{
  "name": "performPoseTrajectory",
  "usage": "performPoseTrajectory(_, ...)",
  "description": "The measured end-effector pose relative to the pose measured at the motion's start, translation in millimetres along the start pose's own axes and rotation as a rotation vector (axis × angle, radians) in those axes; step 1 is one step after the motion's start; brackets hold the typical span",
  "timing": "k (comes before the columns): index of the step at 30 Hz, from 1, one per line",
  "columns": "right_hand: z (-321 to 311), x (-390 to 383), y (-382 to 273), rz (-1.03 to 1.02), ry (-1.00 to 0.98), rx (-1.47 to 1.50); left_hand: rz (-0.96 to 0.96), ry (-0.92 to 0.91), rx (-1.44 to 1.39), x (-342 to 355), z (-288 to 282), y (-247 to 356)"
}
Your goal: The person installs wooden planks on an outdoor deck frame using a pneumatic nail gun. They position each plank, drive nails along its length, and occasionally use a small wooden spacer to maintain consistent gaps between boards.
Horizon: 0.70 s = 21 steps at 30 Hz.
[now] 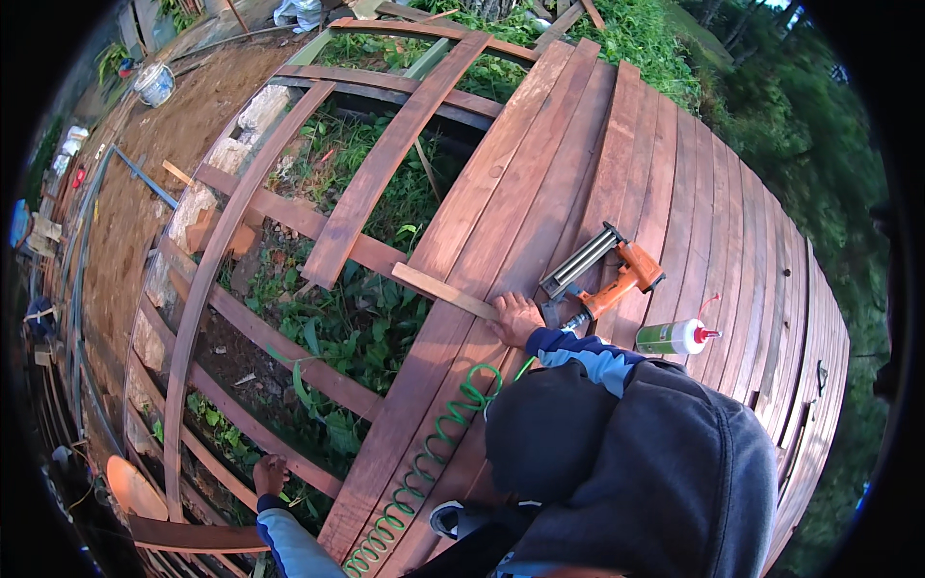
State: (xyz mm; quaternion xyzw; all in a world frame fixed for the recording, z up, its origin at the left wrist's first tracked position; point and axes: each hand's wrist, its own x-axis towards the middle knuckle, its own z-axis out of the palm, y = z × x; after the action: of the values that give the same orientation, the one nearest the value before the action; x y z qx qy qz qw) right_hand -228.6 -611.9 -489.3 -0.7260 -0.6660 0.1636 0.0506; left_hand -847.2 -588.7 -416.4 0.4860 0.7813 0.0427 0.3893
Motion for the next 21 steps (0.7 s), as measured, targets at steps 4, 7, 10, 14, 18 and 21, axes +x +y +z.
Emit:
performPoseTrajectory(4, -0.9, 0.4, -0.4, 0.002, -0.021, -0.009, -0.003, 0.003, 0.016, -5.0, -0.7, 6.8)
performPoseTrajectory(7, -1.7, 0.4, -0.4, -0.002, -0.016, -0.013, 0.001, 0.003, 0.028, -6.5, -1.5, 8.9)
performPoseTrajectory(10, -2.2, -0.2, -0.3, -0.001, -0.004, -0.006, 0.002, 0.002, 0.025, -8.3, -2.0, 10.4)
performPoseTrajectory(14, -1.3, -1.1, -0.5, -0.001, 0.051, 0.012, 0.01, 0.01, 0.029, -11.2, -2.4, 13.1)
performPoseTrajectory(18, 1.7, -0.9, 0.3, -0.007, 0.074, 0.0, 0.017, 0.011, 0.033, -12.1, -3.2, 13.6)
performPoseTrajectory(21, 4.3, -0.1, 1.9, -0.015, 0.077, -0.016, 0.005, 0.015, 0.042, -11.1, -3.3, 12.0)
